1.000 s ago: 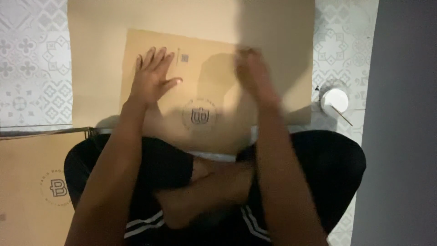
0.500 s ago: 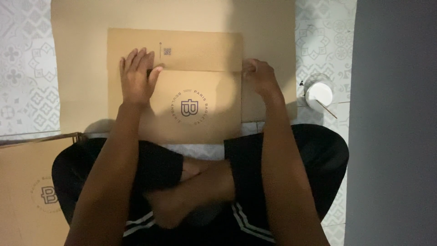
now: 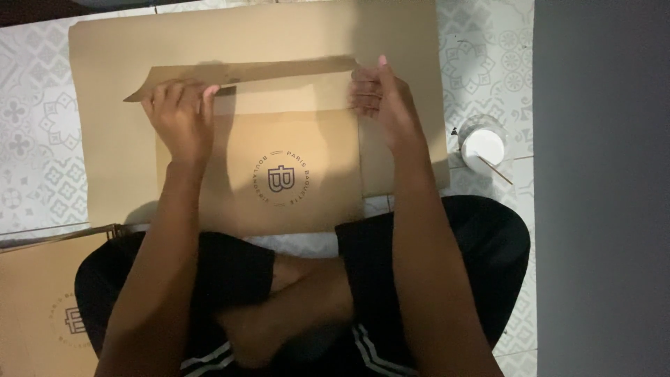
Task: The person applies adhesive from a small container to the edge of a large sheet of paper using a thin applicator tool, and then presses another section of paper onto the adhesive.
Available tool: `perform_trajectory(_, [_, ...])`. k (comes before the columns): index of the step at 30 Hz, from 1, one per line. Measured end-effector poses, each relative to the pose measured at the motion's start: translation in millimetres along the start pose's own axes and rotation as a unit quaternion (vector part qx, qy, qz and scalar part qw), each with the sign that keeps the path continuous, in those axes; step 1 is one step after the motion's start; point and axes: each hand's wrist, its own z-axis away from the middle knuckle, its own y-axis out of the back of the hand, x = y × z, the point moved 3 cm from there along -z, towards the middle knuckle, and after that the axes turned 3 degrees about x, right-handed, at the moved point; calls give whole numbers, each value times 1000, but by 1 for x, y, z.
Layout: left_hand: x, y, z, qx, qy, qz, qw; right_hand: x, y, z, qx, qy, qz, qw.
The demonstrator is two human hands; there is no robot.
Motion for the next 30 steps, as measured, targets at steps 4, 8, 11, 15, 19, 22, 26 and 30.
perform_trajectory(4, [-4,3,5,-1,-15,24,1000,0,-1,-3,12,12,48,999])
perform_trajectory(8, [-4,5,23,-69,-25,40,997,9,2,-10,14,-14,101,995])
perform_trajectory(11, [-5,4,25,-110,-2,49,993,18,5,-12,-20,15,115,993])
perform_trajectory(15, [6,7,23,-153,16,113,982,54,15,-32,2,57,196,979])
perform_trajectory(19, [7,7,37,-159,-11,120,980,93,21,-73,26,84,277,957])
perform_trajectory(22, [9,4,39,-195,55,145,968,104,20,-81,36,128,314,940])
perform_trajectory(26, [6,-9,51,-173,49,136,974,101,21,-82,40,167,313,934])
perform_trajectory(30, [12,-8,62,-156,40,55,985,92,16,-71,44,169,304,937])
